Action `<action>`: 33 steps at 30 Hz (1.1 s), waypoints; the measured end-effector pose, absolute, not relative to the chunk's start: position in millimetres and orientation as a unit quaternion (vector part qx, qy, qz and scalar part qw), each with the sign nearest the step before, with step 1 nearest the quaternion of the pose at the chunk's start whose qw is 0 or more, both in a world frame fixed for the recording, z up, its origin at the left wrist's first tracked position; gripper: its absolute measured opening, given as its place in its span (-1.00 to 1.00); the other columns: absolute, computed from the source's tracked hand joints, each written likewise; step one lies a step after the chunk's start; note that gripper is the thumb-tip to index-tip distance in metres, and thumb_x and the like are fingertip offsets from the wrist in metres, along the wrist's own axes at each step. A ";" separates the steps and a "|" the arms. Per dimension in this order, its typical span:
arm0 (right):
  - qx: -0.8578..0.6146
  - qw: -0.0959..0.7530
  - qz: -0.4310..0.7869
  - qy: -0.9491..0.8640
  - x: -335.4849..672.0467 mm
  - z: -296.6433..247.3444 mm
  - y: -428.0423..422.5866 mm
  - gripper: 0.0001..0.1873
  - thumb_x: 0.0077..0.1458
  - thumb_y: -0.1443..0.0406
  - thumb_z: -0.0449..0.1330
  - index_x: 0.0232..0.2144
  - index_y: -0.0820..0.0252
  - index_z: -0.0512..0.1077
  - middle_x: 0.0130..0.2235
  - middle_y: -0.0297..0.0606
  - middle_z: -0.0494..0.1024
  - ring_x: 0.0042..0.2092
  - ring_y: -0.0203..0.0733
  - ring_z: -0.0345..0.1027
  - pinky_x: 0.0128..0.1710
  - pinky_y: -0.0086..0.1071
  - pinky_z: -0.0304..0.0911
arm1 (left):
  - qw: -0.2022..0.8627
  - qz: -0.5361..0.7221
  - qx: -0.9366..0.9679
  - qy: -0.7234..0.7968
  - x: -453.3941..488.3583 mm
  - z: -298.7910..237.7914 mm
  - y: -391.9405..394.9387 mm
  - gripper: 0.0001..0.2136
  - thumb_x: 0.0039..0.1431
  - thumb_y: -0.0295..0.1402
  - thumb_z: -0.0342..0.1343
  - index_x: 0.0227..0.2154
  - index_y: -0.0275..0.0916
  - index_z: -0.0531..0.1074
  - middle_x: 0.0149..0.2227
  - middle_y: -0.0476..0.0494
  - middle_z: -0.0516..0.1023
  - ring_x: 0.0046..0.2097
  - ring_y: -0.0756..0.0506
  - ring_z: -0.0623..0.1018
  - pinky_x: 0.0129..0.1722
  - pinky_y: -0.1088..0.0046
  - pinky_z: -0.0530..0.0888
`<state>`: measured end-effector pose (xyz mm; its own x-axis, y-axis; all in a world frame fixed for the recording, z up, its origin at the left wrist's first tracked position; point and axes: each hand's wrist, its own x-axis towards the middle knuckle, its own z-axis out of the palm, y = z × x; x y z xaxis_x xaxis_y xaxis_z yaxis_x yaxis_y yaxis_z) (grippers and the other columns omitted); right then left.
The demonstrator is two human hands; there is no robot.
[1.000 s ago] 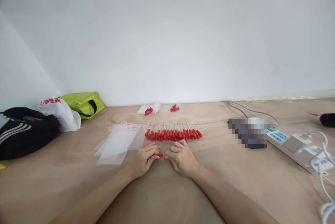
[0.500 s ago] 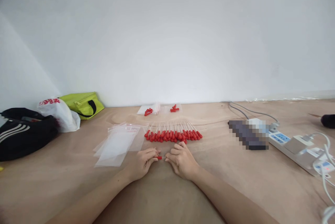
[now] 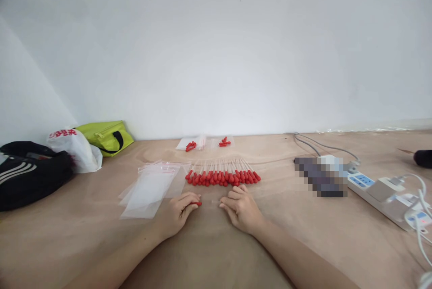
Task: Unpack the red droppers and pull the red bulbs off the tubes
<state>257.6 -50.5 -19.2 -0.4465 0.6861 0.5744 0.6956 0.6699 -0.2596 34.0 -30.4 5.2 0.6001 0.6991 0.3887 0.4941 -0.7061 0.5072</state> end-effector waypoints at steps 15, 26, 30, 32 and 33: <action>-0.357 0.397 -0.042 -0.845 247.1 -25.3 -47.8 -0.75 0.05 0.49 -0.11 -0.33 0.21 0.32 -0.35 -0.18 0.36 -0.32 -0.24 0.26 -0.34 -0.39 0.28 | -0.054 0.391 0.793 0.464 -0.5 -5.0 -8.7 -0.88 0.10 -0.42 -0.14 -0.46 -0.22 0.29 -0.45 -0.05 0.36 -0.39 -0.04 0.44 -0.41 0.46 0.41; -0.355 0.357 0.060 -0.862 243.8 -20.0 -52.7 -0.82 0.02 0.31 0.06 -0.28 0.23 0.36 -0.24 -0.15 0.40 -0.22 -0.22 0.28 -0.23 -0.36 0.28 | -0.031 0.318 0.828 0.461 4.0 -3.2 -16.1 -0.84 0.11 -0.30 -0.06 -0.43 -0.24 0.36 -0.48 -0.06 0.39 -0.42 -0.04 0.42 -0.40 0.44 0.38; -0.365 0.337 0.082 -0.864 245.3 -17.7 -54.5 -0.74 -0.04 0.25 0.13 -0.26 0.25 0.38 -0.20 -0.13 0.39 -0.19 -0.19 0.27 -0.21 -0.34 0.27 | -0.071 0.329 0.813 0.476 6.7 -0.4 -16.3 -0.83 0.10 -0.30 -0.05 -0.46 -0.24 0.37 -0.43 -0.10 0.43 -0.32 -0.10 0.41 -0.29 0.36 0.35; -0.370 0.327 0.086 -0.865 245.6 -16.7 -54.6 -0.75 -0.05 0.24 0.14 -0.28 0.24 0.39 -0.21 -0.14 0.39 -0.18 -0.18 0.27 -0.21 -0.34 0.26 | -0.087 0.328 0.793 0.506 7.4 1.2 -15.5 -0.85 0.09 -0.33 -0.05 -0.47 -0.23 0.39 -0.40 -0.10 0.45 -0.29 -0.12 0.40 -0.27 0.34 0.32; -0.373 0.323 0.087 -0.866 245.8 -16.4 -54.4 -0.75 -0.06 0.23 0.14 -0.29 0.24 0.39 -0.21 -0.14 0.39 -0.18 -0.18 0.27 -0.20 -0.33 0.26 | -0.092 0.322 0.780 0.528 7.7 2.4 -14.8 -0.85 0.08 -0.34 -0.04 -0.47 -0.22 0.40 -0.38 -0.10 0.46 -0.27 -0.13 0.40 -0.27 0.33 0.30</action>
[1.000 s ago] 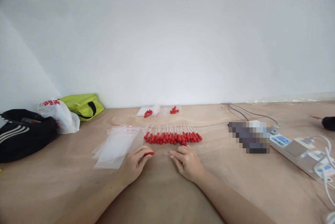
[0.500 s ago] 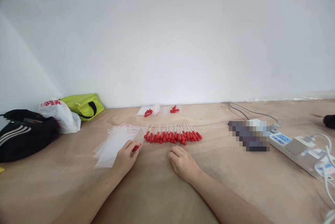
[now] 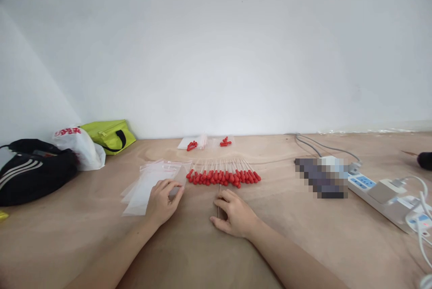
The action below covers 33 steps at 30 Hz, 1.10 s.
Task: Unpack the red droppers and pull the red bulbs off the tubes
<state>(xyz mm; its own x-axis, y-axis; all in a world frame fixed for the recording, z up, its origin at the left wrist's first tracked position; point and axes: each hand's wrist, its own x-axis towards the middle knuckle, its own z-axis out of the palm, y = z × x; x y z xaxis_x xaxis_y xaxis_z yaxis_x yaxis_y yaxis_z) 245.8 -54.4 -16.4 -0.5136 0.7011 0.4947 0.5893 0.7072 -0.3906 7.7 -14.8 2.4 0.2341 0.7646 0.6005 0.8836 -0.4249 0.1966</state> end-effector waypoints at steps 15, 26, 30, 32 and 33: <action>-0.398 0.359 0.011 -0.844 253.8 -14.4 -56.8 -0.84 0.03 0.23 0.09 -0.35 0.18 0.39 -0.29 -0.18 0.38 -0.27 -0.21 0.26 -0.30 -0.30 0.23 | 0.091 -0.249 -0.695 -0.668 33.0 22.1 25.8 -0.82 0.03 -0.26 0.02 -0.53 -0.19 0.47 -0.31 -0.14 0.47 -0.17 -0.20 0.39 -0.23 0.27 0.23; -0.412 0.434 -0.096 -0.796 258.5 -15.7 -54.6 -0.47 0.02 0.18 0.10 0.05 0.15 0.15 -0.03 -0.06 0.27 0.00 -0.04 0.13 -0.08 -0.11 0.14 | 0.095 -0.340 -0.851 -0.390 19.8 3.6 -38.9 -0.87 0.12 -0.33 -0.03 -0.42 -0.19 0.41 -0.36 -0.07 0.46 -0.28 -0.08 0.40 -0.24 0.34 0.21; -0.384 0.387 -0.116 -0.830 256.4 -13.9 -55.7 -0.68 0.04 0.20 0.12 -0.12 0.08 0.34 -0.17 -0.20 0.42 -0.08 -0.11 0.19 -0.09 -0.13 0.05 | 0.082 -0.315 -0.878 -0.351 27.6 9.1 -40.5 -0.86 0.14 -0.33 -0.04 -0.43 -0.19 0.40 -0.38 -0.05 0.47 -0.28 -0.07 0.40 -0.25 0.35 0.20; -0.384 0.378 -0.113 -0.835 254.0 -14.8 -55.2 -0.76 0.05 0.23 0.11 -0.18 0.10 0.38 -0.29 -0.26 0.46 -0.18 -0.16 0.23 -0.10 -0.14 0.01 | 0.075 -0.316 -0.881 -0.344 29.8 12.1 -40.4 -0.86 0.14 -0.35 -0.04 -0.44 -0.20 0.40 -0.38 -0.05 0.47 -0.28 -0.06 0.40 -0.25 0.36 0.20; -0.385 0.375 -0.111 -0.836 252.9 -15.2 -54.8 -0.78 0.06 0.24 0.10 -0.20 0.11 0.39 -0.34 -0.28 0.47 -0.22 -0.19 0.23 -0.11 -0.15 0.00 | 0.072 -0.318 -0.882 -0.339 30.4 13.2 -40.7 -0.87 0.13 -0.36 -0.03 -0.44 -0.20 0.39 -0.38 -0.05 0.47 -0.29 -0.06 0.40 -0.25 0.36 0.20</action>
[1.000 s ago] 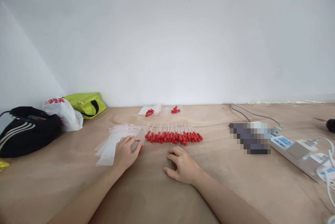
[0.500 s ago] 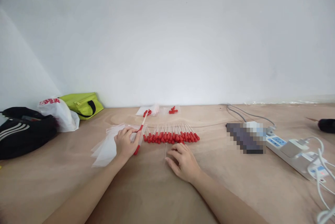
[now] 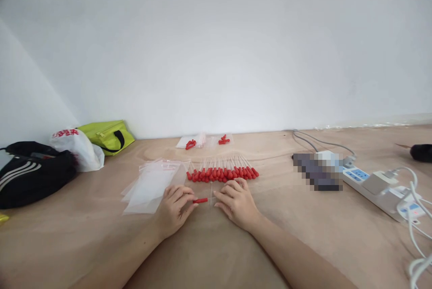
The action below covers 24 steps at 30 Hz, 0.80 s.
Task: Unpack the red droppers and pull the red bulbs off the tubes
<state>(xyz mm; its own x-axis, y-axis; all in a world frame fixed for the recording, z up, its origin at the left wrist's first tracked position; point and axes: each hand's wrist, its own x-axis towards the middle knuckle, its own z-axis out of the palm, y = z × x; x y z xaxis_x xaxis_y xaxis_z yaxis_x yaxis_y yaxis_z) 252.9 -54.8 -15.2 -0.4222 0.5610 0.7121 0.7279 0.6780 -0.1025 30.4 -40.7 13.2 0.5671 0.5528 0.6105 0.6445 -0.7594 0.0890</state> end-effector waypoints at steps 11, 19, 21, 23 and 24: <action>-0.368 0.372 -0.075 -0.849 243.0 -12.1 -55.1 -0.81 0.12 0.30 0.00 -0.35 0.14 0.42 -0.51 -0.34 0.39 -0.39 -0.30 0.15 -0.15 -0.26 -0.04 | 0.048 -0.313 -0.907 -0.276 39.8 8.0 -36.2 -0.80 0.15 -0.26 -0.03 -0.23 -0.20 0.39 -0.24 -0.12 0.49 -0.14 -0.11 0.39 -0.08 0.25 0.26; -0.345 0.355 -0.058 -0.867 240.6 -10.5 -58.8 -0.78 0.12 0.32 -0.05 -0.41 0.17 0.40 -0.59 -0.36 0.30 -0.43 -0.31 0.10 -0.22 -0.30 -0.03 | 0.011 -0.310 -0.905 -0.290 40.0 2.5 -35.9 -0.81 0.18 -0.28 -0.06 -0.44 -0.20 0.40 -0.39 -0.03 0.51 -0.20 -0.07 0.45 -0.01 0.22 0.23; -0.342 0.351 -0.055 -0.870 242.1 -10.8 -59.3 -0.77 0.12 0.33 -0.05 -0.43 0.18 0.39 -0.60 -0.36 0.29 -0.44 -0.31 0.09 -0.24 -0.30 -0.03 | 0.009 -0.301 -0.908 -0.293 39.8 2.8 -35.9 -0.80 0.17 -0.27 -0.05 -0.48 -0.20 0.38 -0.42 -0.03 0.50 -0.21 -0.07 0.45 -0.01 0.22 0.23; -0.341 0.352 -0.054 -0.870 242.9 -11.3 -59.7 -0.76 0.12 0.33 -0.05 -0.46 0.18 0.39 -0.60 -0.36 0.29 -0.44 -0.31 0.09 -0.25 -0.31 -0.03 | 0.007 -0.295 -0.910 -0.291 39.3 3.2 -35.6 -0.79 0.18 -0.27 -0.05 -0.51 -0.20 0.37 -0.44 -0.03 0.49 -0.23 -0.07 0.45 -0.01 0.22 0.23; -0.341 0.353 -0.055 -0.870 243.0 -11.4 -59.8 -0.76 0.12 0.33 -0.05 -0.47 0.18 0.39 -0.61 -0.36 0.28 -0.44 -0.31 0.09 -0.25 -0.31 -0.04 | 0.005 -0.294 -0.911 -0.290 39.0 3.3 -35.4 -0.78 0.18 -0.28 -0.06 -0.52 -0.21 0.36 -0.45 -0.03 0.48 -0.23 -0.07 0.45 -0.01 0.22 0.23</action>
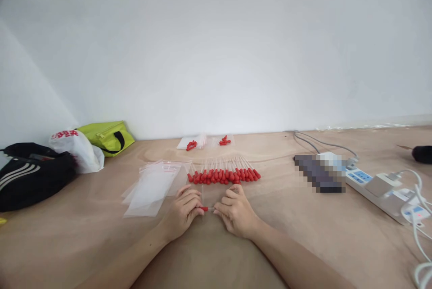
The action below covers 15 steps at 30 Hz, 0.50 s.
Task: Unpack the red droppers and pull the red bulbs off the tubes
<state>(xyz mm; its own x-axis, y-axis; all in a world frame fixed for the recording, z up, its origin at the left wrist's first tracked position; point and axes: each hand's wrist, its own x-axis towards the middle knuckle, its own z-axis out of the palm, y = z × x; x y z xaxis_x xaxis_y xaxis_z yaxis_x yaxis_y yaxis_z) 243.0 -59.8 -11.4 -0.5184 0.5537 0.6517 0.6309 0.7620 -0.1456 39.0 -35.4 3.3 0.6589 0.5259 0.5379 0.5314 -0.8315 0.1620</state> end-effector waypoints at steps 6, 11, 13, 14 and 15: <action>-0.336 0.355 -0.051 -0.871 242.2 -10.6 -60.7 -0.76 0.11 0.33 -0.05 -0.51 0.19 0.36 -0.62 -0.36 0.29 -0.44 -0.31 0.08 -0.25 -0.31 -0.02 | -0.031 -0.292 -0.914 -0.280 37.4 3.7 -35.3 -0.76 0.21 -0.32 -0.13 -0.53 -0.20 0.32 -0.46 -0.03 0.47 -0.20 -0.07 0.44 0.00 0.22 0.23; -0.339 0.350 -0.052 -0.871 242.6 -12.7 -60.5 -0.74 0.12 0.31 -0.05 -0.53 0.18 0.36 -0.62 -0.36 0.28 -0.45 -0.31 0.10 -0.24 -0.30 -0.01 | -0.055 -0.286 -0.917 -0.274 36.8 4.7 -35.3 -0.79 0.19 -0.37 -0.12 -0.52 -0.19 0.33 -0.49 -0.03 0.45 -0.19 -0.08 0.44 0.02 0.23 0.24; -0.339 0.351 -0.053 -0.871 242.5 -13.5 -60.3 -0.73 0.12 0.31 -0.05 -0.54 0.18 0.36 -0.63 -0.36 0.28 -0.45 -0.31 0.10 -0.24 -0.30 -0.01 | -0.062 -0.283 -0.917 -0.273 36.7 5.2 -34.8 -0.79 0.19 -0.38 -0.12 -0.52 -0.19 0.32 -0.49 -0.04 0.45 -0.18 -0.08 0.44 0.02 0.22 0.24; -0.339 0.351 -0.053 -0.871 242.3 -13.6 -60.2 -0.72 0.12 0.31 -0.05 -0.55 0.18 0.36 -0.63 -0.36 0.28 -0.45 -0.31 0.10 -0.24 -0.30 0.00 | -0.065 -0.283 -0.918 -0.272 36.5 5.3 -34.5 -0.79 0.19 -0.38 -0.12 -0.53 -0.19 0.32 -0.49 -0.04 0.45 -0.17 -0.08 0.44 0.02 0.22 0.24; -0.338 0.352 -0.052 -0.871 242.0 -13.6 -60.2 -0.72 0.12 0.31 -0.06 -0.55 0.18 0.36 -0.63 -0.36 0.28 -0.45 -0.31 0.10 -0.24 -0.30 0.00 | -0.066 -0.282 -0.918 -0.271 36.4 5.3 -34.2 -0.79 0.19 -0.38 -0.12 -0.53 -0.19 0.32 -0.48 -0.04 0.45 -0.17 -0.08 0.43 0.03 0.22 0.23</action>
<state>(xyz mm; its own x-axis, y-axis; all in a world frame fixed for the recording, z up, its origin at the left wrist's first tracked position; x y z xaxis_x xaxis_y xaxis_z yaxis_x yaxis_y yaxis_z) 242.0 -60.2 -13.6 -0.5237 0.5521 0.6488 0.6247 0.7667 -0.1481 36.4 -34.2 5.3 0.6939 0.5345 0.4825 0.4596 -0.8446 0.2748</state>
